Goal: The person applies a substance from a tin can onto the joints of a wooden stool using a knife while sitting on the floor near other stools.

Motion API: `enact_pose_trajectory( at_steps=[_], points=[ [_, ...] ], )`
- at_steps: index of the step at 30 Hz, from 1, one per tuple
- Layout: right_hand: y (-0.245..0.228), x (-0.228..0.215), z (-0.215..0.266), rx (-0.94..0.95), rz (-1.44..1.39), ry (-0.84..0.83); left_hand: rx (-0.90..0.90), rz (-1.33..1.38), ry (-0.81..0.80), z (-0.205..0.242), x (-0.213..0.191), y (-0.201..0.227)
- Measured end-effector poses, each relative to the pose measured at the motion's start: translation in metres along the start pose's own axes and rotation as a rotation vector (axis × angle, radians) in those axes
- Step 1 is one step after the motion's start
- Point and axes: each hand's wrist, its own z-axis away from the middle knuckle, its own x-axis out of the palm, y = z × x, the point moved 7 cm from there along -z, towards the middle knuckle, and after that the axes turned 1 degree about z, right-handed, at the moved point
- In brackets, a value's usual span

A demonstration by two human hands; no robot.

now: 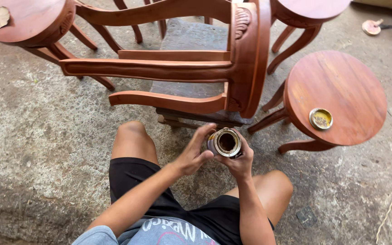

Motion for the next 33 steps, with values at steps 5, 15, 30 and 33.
enact_pose_trajectory(
  at_steps=[5,15,30,33],
  points=[
    [0.011,0.025,-0.002,0.050,-0.054,-0.096,-0.623,1.136,0.083,0.033,0.050,-0.089],
    [0.035,0.070,-0.007,0.241,0.076,-0.320,-0.859,1.208,0.161,0.078,0.036,-0.153],
    [0.071,0.047,0.026,0.325,-0.423,-0.146,-0.678,1.328,0.157,0.056,0.000,-0.128],
    [0.056,0.030,0.036,0.332,-0.363,-0.079,-0.565,1.337,0.105,0.042,-0.012,-0.104]
  ],
)
